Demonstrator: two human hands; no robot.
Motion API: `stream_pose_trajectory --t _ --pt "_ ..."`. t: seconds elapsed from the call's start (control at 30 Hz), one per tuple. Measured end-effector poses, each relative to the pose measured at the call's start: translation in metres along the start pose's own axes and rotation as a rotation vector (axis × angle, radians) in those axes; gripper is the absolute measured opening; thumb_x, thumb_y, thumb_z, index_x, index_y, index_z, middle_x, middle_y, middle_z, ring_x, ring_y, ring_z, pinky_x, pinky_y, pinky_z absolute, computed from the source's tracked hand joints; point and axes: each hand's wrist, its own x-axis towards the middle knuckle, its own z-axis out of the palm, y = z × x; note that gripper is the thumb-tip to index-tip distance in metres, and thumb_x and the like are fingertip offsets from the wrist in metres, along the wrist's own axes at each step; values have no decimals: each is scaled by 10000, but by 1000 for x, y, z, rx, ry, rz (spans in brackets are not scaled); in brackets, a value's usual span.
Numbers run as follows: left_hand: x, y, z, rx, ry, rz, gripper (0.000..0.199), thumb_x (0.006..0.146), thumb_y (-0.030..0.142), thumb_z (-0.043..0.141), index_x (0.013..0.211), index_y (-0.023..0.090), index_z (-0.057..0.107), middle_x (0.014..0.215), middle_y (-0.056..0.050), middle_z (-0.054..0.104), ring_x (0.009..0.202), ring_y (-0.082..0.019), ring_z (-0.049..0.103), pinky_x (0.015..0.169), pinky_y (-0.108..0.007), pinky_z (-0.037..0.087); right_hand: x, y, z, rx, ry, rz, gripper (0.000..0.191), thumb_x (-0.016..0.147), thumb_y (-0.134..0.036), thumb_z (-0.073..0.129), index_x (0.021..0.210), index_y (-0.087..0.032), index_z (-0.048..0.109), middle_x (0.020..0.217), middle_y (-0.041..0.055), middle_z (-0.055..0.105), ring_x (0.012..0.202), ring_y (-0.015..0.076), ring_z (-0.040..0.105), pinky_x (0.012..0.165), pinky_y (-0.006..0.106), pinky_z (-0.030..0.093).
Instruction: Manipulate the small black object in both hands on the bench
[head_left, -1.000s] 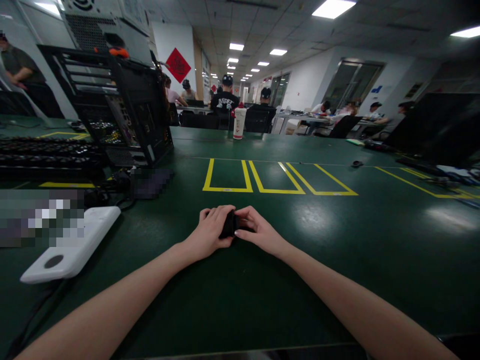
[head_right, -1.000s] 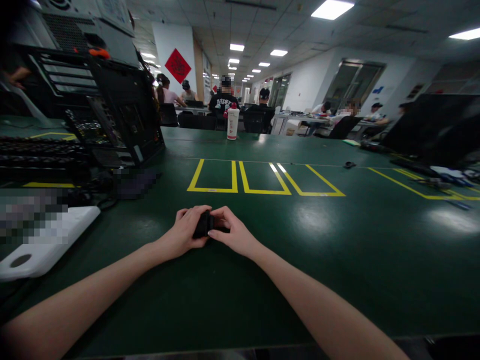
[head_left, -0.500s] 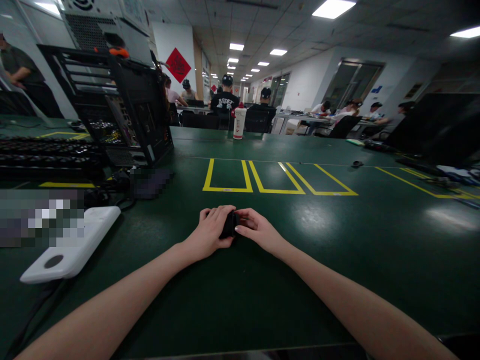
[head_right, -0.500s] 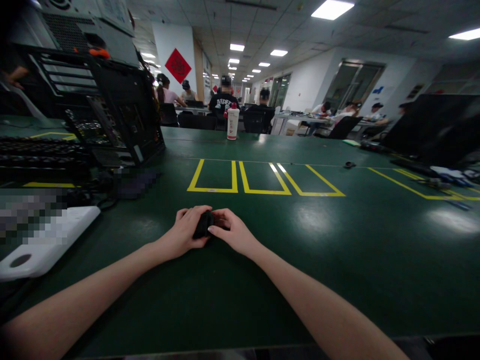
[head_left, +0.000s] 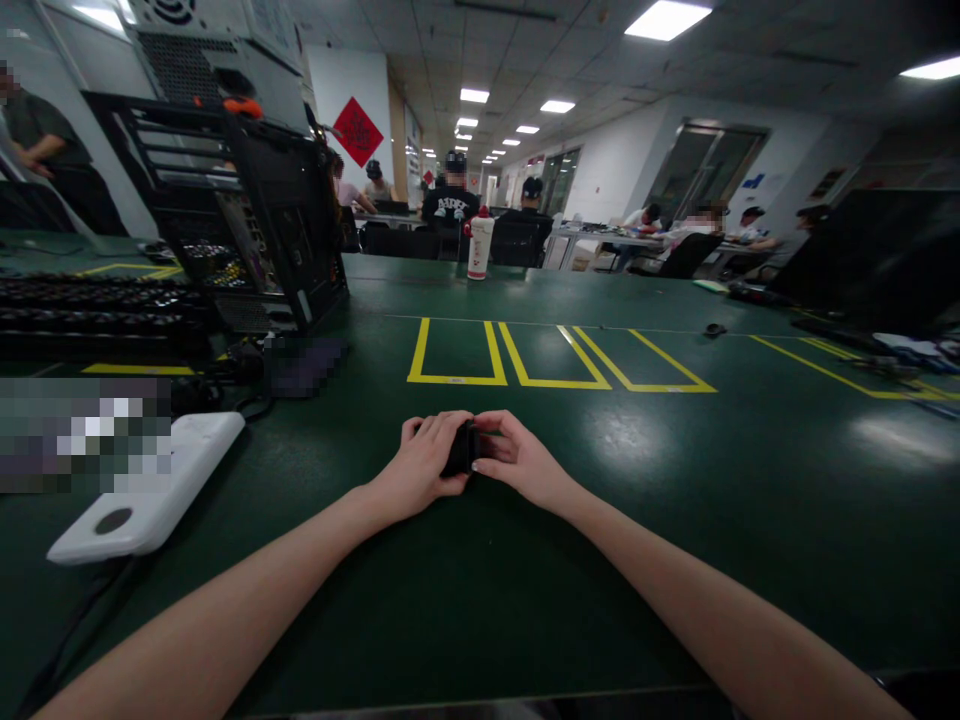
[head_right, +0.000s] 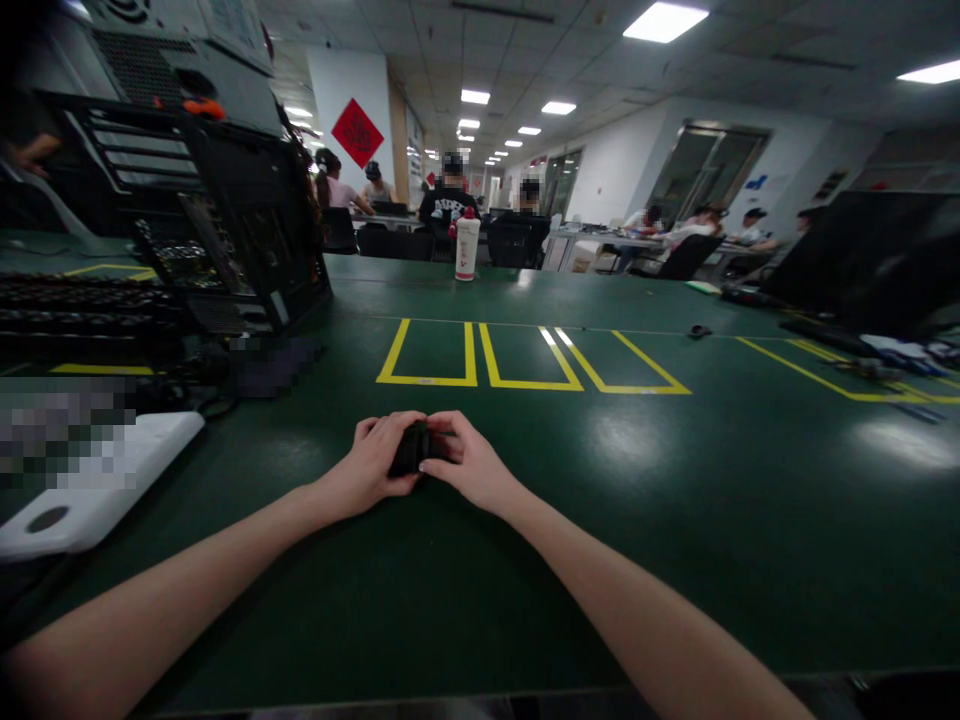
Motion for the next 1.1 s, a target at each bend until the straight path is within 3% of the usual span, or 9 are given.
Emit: stream_pose_trajectory --t 0.2,0.4,0.57,0.8,0.97,1.1 --pt "0 -1 0 5 2 7 635 683 220 606 1218 233 264 1185 -74 451 1073 -253 428 916 -438 239 -1 2 -1 93 -83 33 398 680 -126 646 1005 -219 436 1058 26 511 1046 180 527 933 392 415" --pt "0 -2 1 11 12 7 615 698 233 599 1214 229 265 1173 -71 459 1059 -248 441 914 -436 244 2 3 1 78 3 10 231 739 -207 600 942 -209 491 1003 19 527 982 172 552 889 382 439" --pt "0 0 1 20 15 13 603 696 230 596 1205 226 273 1168 -72 461 1058 -250 439 909 -434 248 4 6 -1 61 16 70 356 727 -188 610 1049 -210 460 1064 44 514 1004 176 538 915 388 416" --pt "0 -1 1 15 9 4 643 673 204 606 1217 222 262 1181 -75 450 1065 -248 432 914 -430 239 0 4 -1 124 -76 25 414 661 -125 669 998 -217 446 1068 26 502 1048 175 517 934 380 401" --pt "0 -2 2 1 7 8 632 696 232 604 1223 232 255 1192 -69 449 1071 -242 432 922 -431 232 2 4 1 79 6 17 216 752 -217 590 947 -207 499 999 22 537 981 166 549 888 365 430" --pt "-1 -1 0 -3 10 12 612 702 231 600 1214 234 265 1182 -66 457 1069 -245 439 921 -432 239 4 6 0 34 43 49 300 751 -217 591 1032 -220 484 1057 32 525 1014 167 531 913 366 413"
